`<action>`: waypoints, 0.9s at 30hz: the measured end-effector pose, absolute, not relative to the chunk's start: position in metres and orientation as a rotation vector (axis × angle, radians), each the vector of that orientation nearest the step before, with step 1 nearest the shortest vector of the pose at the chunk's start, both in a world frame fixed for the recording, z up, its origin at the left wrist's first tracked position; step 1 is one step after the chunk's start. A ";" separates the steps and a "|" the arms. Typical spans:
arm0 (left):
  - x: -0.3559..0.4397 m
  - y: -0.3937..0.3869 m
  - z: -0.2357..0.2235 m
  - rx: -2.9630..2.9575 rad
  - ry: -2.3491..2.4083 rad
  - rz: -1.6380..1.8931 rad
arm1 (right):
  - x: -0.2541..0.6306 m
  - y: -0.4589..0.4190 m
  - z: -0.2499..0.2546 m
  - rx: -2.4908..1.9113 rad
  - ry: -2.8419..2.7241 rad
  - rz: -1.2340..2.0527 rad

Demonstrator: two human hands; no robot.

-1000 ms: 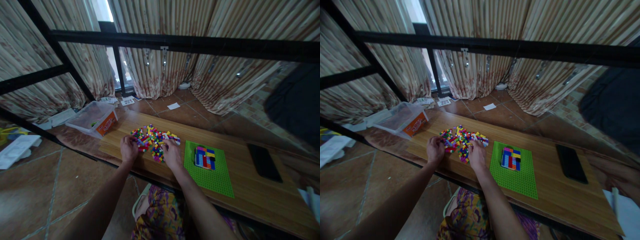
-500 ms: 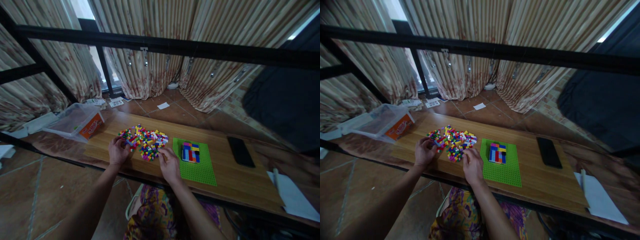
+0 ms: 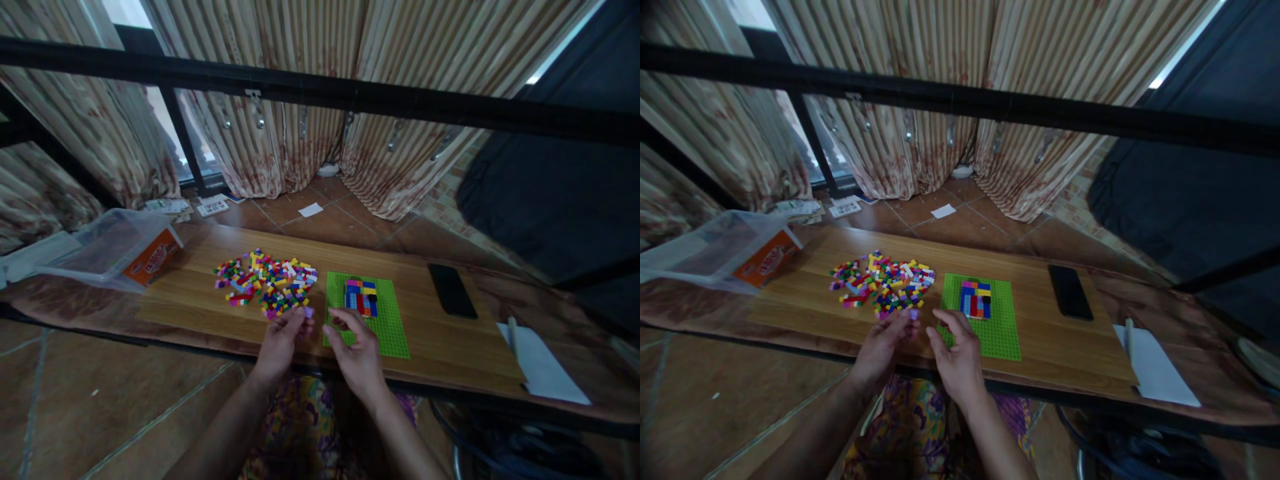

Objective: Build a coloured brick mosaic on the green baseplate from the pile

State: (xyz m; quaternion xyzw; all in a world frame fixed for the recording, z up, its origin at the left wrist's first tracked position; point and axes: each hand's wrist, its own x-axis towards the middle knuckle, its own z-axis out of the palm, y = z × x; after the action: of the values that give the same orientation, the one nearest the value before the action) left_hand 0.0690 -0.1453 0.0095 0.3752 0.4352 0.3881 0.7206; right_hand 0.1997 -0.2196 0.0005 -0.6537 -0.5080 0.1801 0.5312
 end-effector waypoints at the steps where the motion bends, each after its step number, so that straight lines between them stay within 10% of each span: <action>1: 0.081 -0.154 0.009 0.718 0.907 0.797 | 0.204 -0.222 0.001 -1.567 -1.224 0.427; 15: 0.126 -0.170 0.007 0.700 0.892 0.682 | 0.249 -0.233 0.001 -1.721 -1.399 0.144; 27: 0.002 -0.086 0.002 0.923 1.389 1.266 | 0.322 -0.200 -0.038 -1.874 -1.299 0.106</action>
State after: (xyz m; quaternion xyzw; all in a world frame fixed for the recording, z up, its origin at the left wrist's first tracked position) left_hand 0.0025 -0.0860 0.0024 0.3817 0.5744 0.5235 0.5003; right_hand 0.3217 -0.1996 -0.0382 -0.7465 -0.5172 0.0421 0.4165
